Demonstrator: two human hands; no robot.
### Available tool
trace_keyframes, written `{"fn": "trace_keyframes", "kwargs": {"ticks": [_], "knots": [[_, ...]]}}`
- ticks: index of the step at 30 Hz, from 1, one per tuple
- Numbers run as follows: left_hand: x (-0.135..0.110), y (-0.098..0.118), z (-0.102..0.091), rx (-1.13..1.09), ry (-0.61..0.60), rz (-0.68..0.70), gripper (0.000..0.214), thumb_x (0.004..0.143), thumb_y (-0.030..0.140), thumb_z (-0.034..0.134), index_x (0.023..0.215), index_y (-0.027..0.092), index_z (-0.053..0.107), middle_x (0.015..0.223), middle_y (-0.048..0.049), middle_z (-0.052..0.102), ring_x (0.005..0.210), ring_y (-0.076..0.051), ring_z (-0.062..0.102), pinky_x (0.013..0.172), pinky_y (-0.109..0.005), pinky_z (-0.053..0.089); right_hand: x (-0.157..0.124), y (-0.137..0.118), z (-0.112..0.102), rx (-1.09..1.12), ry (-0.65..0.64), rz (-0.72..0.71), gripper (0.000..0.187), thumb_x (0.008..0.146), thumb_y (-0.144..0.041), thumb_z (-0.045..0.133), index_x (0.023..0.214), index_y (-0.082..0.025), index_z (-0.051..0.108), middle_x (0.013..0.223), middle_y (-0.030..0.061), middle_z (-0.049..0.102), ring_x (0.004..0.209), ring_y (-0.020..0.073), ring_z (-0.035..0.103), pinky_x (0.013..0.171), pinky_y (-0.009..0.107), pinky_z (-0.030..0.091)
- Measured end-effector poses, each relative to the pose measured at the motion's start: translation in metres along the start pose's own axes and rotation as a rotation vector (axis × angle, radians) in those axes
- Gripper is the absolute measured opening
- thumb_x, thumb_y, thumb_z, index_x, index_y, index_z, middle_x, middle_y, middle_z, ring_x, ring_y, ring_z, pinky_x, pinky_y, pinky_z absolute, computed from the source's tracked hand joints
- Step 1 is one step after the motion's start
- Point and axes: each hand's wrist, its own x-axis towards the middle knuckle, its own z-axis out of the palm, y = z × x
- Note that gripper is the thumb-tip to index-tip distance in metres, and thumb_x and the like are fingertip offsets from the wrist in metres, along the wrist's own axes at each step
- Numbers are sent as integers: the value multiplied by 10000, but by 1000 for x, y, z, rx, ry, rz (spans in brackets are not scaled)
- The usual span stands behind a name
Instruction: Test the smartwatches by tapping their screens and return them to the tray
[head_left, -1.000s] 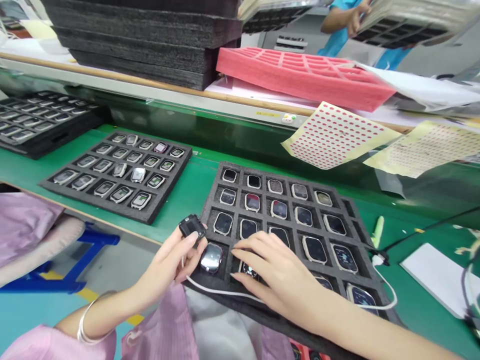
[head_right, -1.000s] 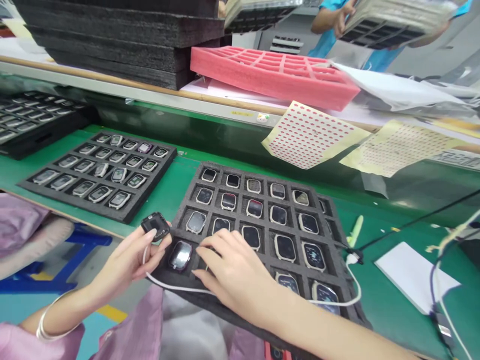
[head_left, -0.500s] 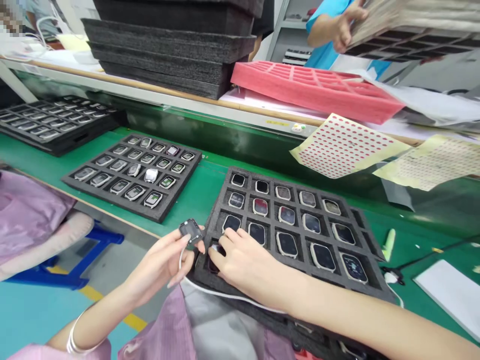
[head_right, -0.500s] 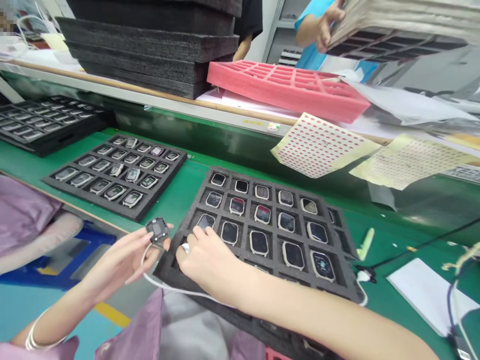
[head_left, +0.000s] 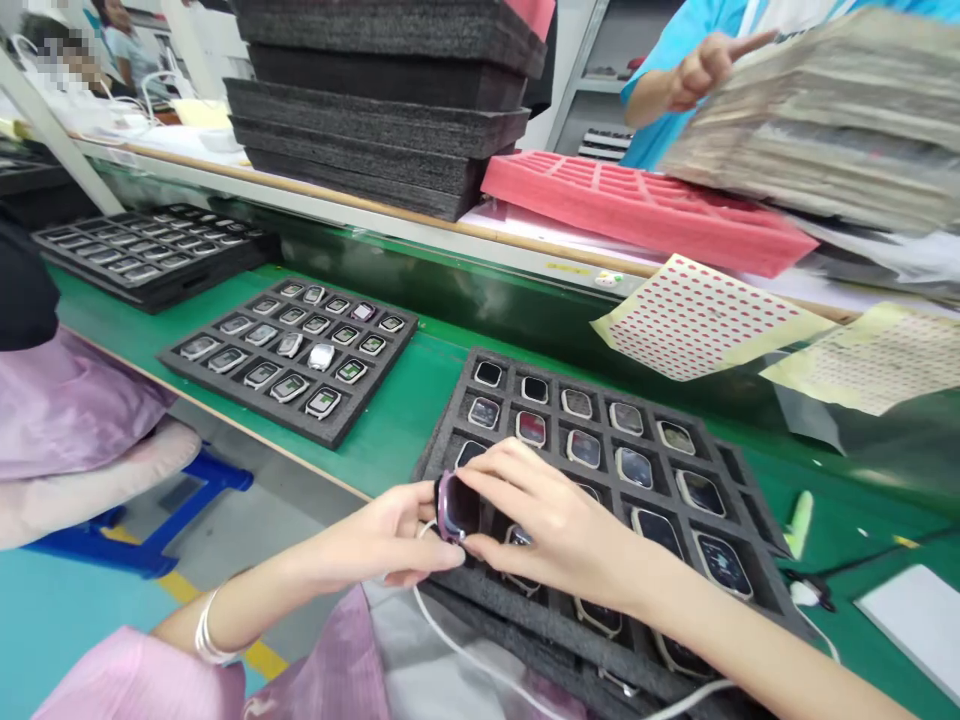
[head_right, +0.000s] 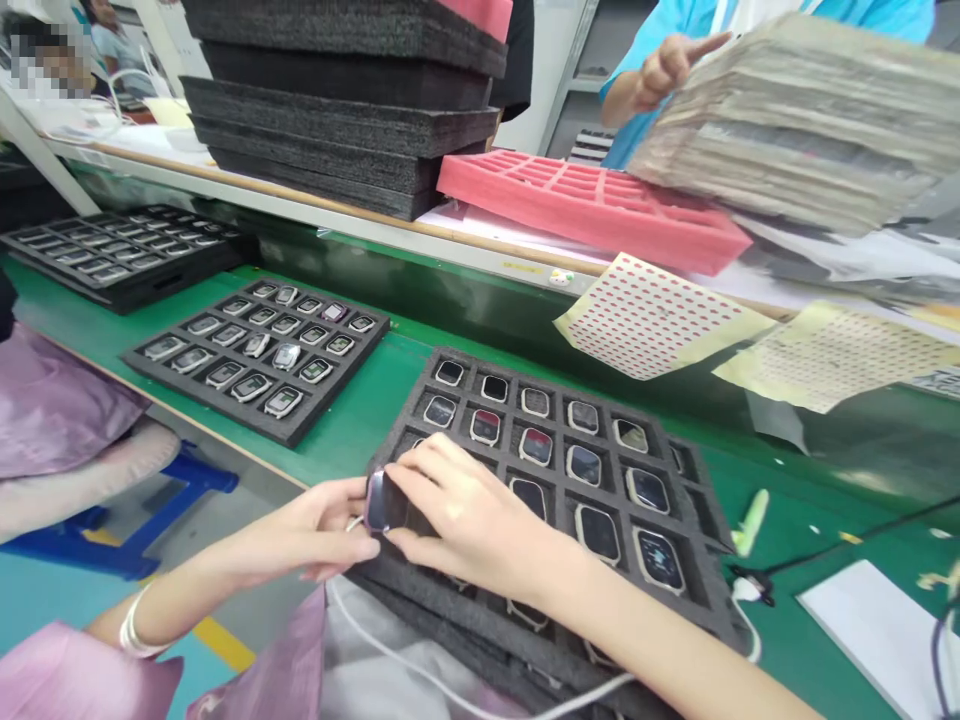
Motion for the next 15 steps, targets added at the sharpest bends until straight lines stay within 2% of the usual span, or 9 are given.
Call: {"fn": "trace_keyframes", "kwargs": {"ticks": [5, 8, 11, 15], "knots": [[14, -14, 8, 88, 148, 83, 351, 819, 373, 644, 1094, 170, 566, 697, 41, 538, 344, -4, 320, 341, -166, 232, -1, 5, 16, -48, 27, -24, 282, 893, -167, 543, 1161, -78, 553, 1064, 154, 585, 992, 252, 494, 857, 413, 511], [19, -19, 11, 84, 211, 170, 288, 820, 343, 649, 1032, 152, 611, 737, 10, 600, 522, -74, 509, 507, -189, 409, -4, 6, 20, -96, 39, -26, 289, 890, -148, 546, 1151, -25, 556, 1064, 176, 583, 987, 269, 493, 866, 432, 501], [19, -18, 14, 67, 193, 213, 225, 818, 301, 655, 969, 134, 646, 815, -33, 659, 799, -169, 597, 735, -253, 461, -6, 5, 21, -121, 17, -25, 289, 884, -161, 559, 1147, -40, 559, 1058, 165, 592, 994, 276, 500, 850, 439, 503], [18, -18, 14, 37, 151, 168, 187, 822, 272, 649, 941, 129, 647, 815, -39, 670, 788, -179, 606, 743, -274, 461, -10, 7, 25, -104, 40, -31, 283, 892, -219, 568, 1140, -81, 565, 1047, 151, 604, 980, 267, 527, 842, 445, 505]]}}
